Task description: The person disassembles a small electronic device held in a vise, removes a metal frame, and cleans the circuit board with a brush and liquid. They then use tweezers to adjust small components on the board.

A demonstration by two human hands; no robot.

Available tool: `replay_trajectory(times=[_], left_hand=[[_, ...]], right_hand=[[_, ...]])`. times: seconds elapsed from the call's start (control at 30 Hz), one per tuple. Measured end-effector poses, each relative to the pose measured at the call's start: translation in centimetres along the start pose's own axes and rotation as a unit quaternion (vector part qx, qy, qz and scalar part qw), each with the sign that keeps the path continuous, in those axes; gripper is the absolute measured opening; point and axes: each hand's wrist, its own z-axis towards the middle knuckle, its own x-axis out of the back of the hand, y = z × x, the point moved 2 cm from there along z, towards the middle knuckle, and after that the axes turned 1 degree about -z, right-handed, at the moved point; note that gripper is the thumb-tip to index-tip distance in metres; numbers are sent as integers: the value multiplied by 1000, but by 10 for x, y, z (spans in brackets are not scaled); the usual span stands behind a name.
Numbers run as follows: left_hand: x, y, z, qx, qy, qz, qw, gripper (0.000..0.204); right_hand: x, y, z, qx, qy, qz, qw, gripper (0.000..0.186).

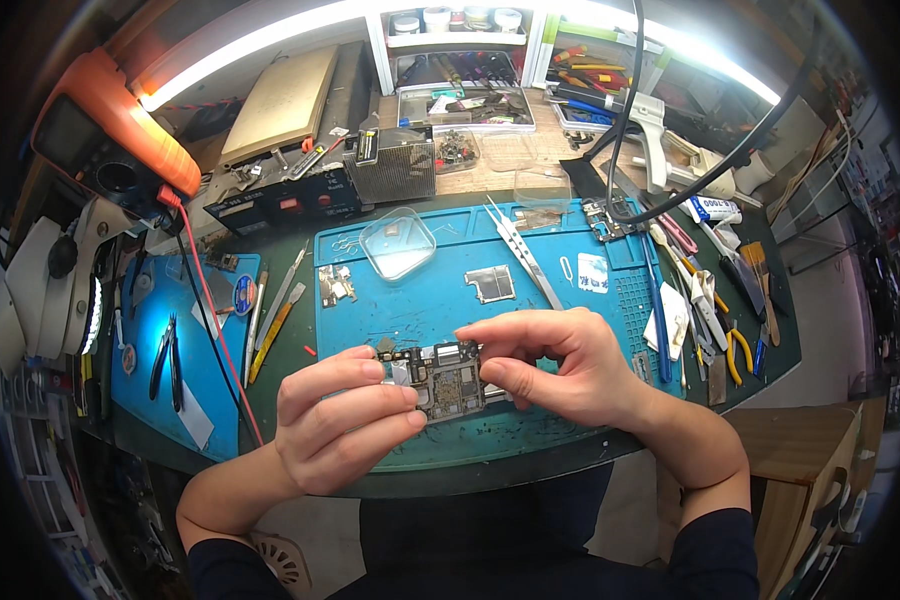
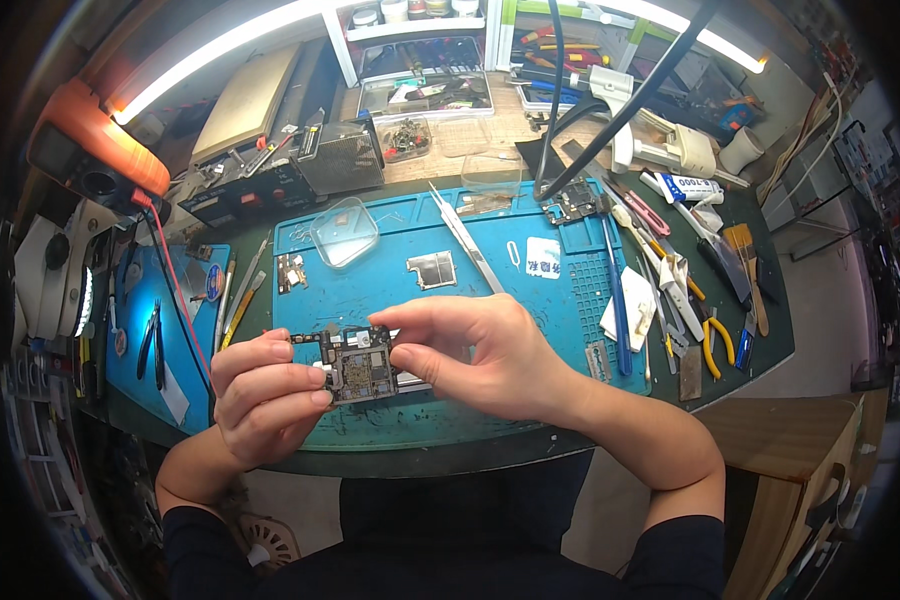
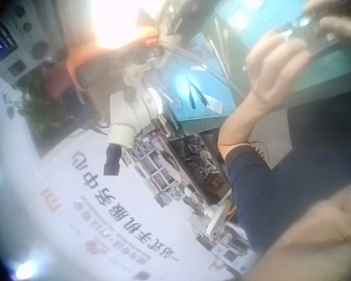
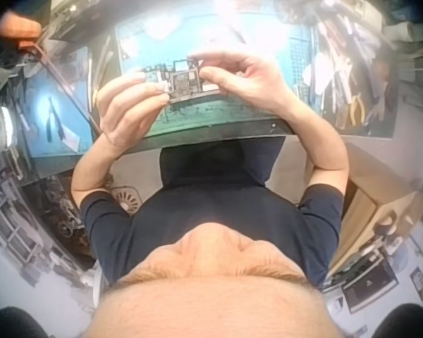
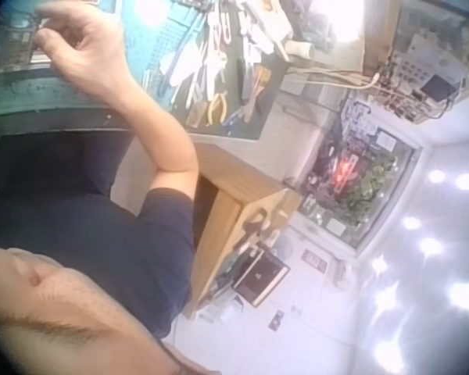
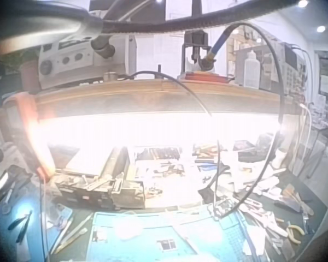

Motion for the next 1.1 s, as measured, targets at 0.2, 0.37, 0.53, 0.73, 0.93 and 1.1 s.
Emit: replay_trajectory(times=[0.2,0.37,0.53,0.73,0.93,1.1], left_hand=[[1,0,0,0,-5,0,1000,28],[1,0,3,-2,13,-1,1000,27],[-1,-1,2,7,9,22,1000,33],[-13,-4,-6,115,45,-40,992,79],[-17,0,-2,153,-159,-50,974,91],[-24,4,2,148,-159,-63,974,77]], right_hand=[[0,-1,0,-6,0,0,1000,35],[-2,-1,1,-11,-3,17,1000,35],[-3,-6,0,-49,11,82,995,25],[12,-15,-4,-58,84,91,991,23],[30,-48,-67,-119,201,-55,971,18],[24,-19,-132,-177,277,-103,939,22]])
